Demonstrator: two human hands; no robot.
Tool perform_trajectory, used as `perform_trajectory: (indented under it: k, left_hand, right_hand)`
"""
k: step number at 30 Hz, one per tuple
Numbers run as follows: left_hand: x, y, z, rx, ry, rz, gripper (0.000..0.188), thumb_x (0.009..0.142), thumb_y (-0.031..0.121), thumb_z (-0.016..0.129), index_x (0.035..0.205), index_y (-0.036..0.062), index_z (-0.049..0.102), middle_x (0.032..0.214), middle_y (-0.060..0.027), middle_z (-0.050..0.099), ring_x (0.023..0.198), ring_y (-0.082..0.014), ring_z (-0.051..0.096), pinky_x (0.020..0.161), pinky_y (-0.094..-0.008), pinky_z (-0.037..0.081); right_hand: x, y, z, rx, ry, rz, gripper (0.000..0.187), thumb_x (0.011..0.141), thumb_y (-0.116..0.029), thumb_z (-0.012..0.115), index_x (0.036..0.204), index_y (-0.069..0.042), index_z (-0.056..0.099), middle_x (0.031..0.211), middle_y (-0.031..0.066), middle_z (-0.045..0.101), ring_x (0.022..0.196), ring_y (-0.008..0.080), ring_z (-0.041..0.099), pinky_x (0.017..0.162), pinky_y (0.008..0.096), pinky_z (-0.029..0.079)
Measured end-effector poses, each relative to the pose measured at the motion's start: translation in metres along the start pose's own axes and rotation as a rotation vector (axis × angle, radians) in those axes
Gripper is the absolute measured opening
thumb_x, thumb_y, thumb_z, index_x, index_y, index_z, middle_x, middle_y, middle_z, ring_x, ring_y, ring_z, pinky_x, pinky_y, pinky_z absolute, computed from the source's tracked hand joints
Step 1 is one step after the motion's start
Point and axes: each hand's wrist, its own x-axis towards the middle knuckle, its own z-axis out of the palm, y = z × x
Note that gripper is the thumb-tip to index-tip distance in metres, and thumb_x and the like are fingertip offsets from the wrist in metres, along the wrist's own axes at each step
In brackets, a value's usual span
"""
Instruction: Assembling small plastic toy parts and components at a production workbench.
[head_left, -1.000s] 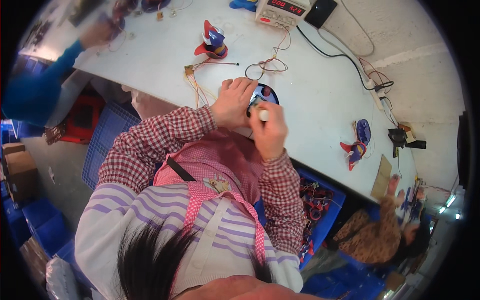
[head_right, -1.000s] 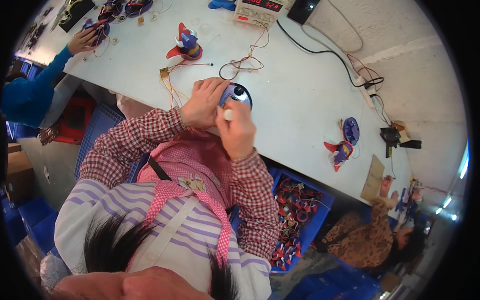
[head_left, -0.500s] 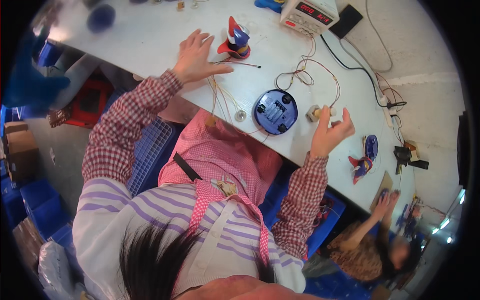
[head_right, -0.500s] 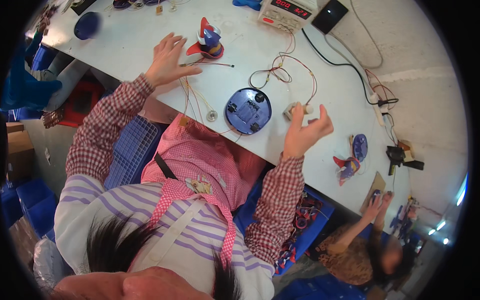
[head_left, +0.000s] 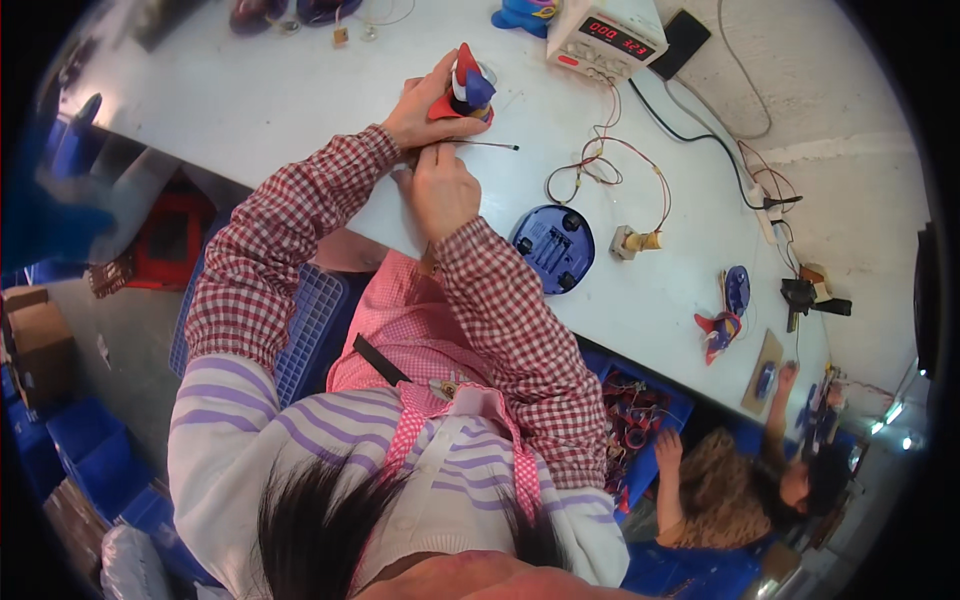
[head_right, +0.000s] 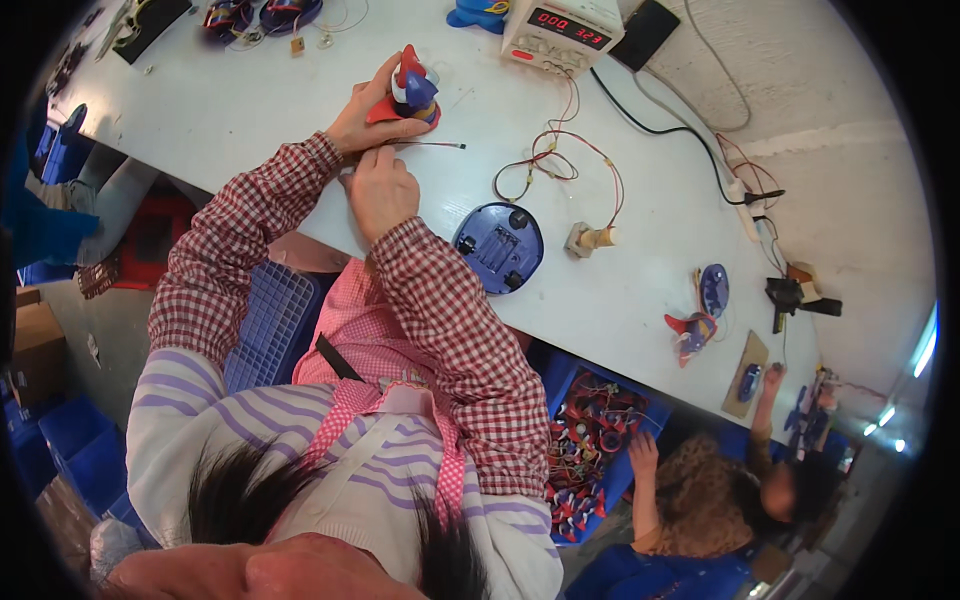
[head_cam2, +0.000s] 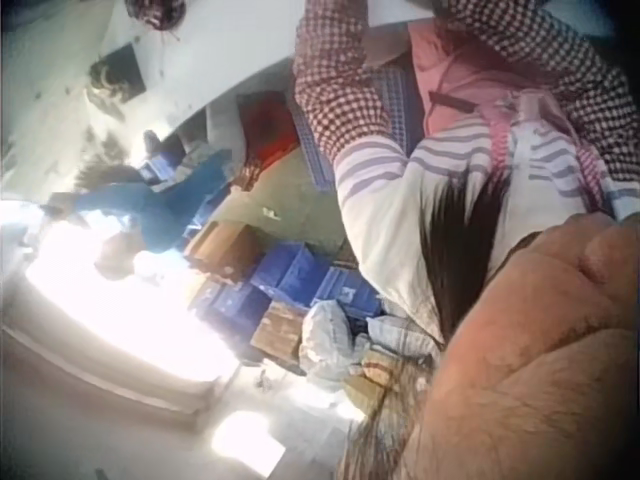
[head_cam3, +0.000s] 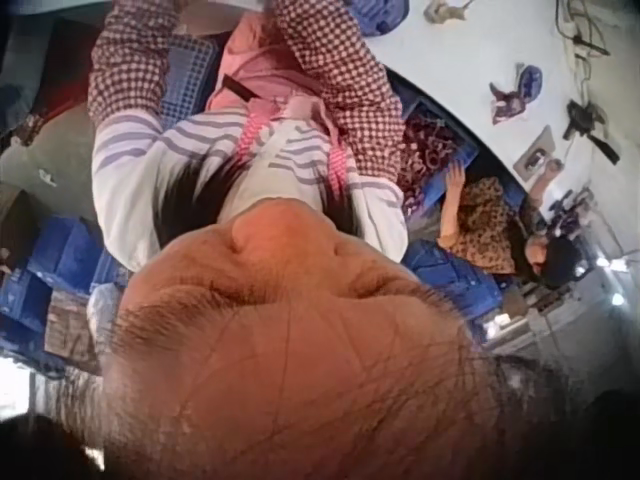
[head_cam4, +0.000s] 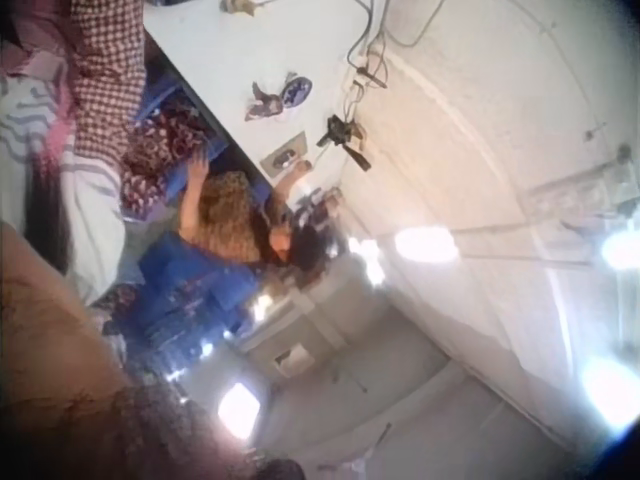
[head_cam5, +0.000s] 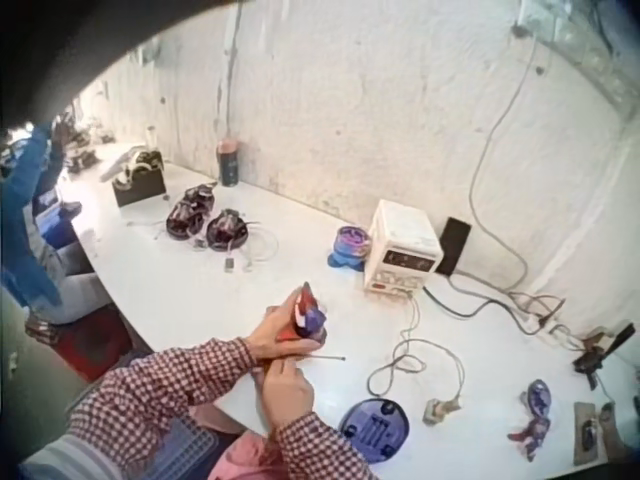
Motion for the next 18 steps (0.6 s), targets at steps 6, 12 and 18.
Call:
perform_trajectory:
  k: [6, 12, 18]
  left_hand:
    - [0.007, 0.009, 0.0, -0.562, 0.012, -0.135, 0.075, 0.077, 0.025, 0.07, 0.139, 0.0065, 0.032, 0.12, -0.0172, 0.055, 0.107, -0.0279, 0.055, 0.094, -0.0351, 0.042]
    - [-0.016, 0.041, -0.008, -1.074, -0.038, -0.217, 0.066, 0.077, 0.015, 0.07, 0.133, 0.0022, 0.039, 0.114, -0.015, 0.059, 0.101, -0.0244, 0.058, 0.09, -0.0307, 0.046]
    - [-0.056, 0.107, 0.026, -1.022, -0.279, -0.106, 0.058, 0.073, 0.016, 0.072, 0.124, 0.0034, 0.049, 0.112, -0.0125, 0.06, 0.098, -0.0228, 0.057, 0.089, -0.0318, 0.045]
  right_hand:
    - [0.008, 0.01, -0.012, 0.121, 0.115, 0.001, 0.022, 0.078, -0.016, 0.066, 0.095, -0.002, 0.06, 0.084, 0.011, 0.058, 0.065, 0.0237, 0.055, 0.057, 0.0307, 0.046]
    - [-0.025, 0.05, -0.124, 1.011, 0.018, 0.562, 0.017, 0.083, -0.007, 0.062, 0.098, 0.001, 0.061, 0.084, 0.0061, 0.064, 0.066, 0.0121, 0.056, 0.061, 0.0205, 0.045]
    - [-0.089, 0.104, -0.148, 1.021, 0.153, 0.806, 0.018, 0.083, -0.008, 0.065, 0.095, 0.003, 0.057, 0.084, 0.0078, 0.06, 0.068, 0.0133, 0.055, 0.061, 0.0219, 0.046]
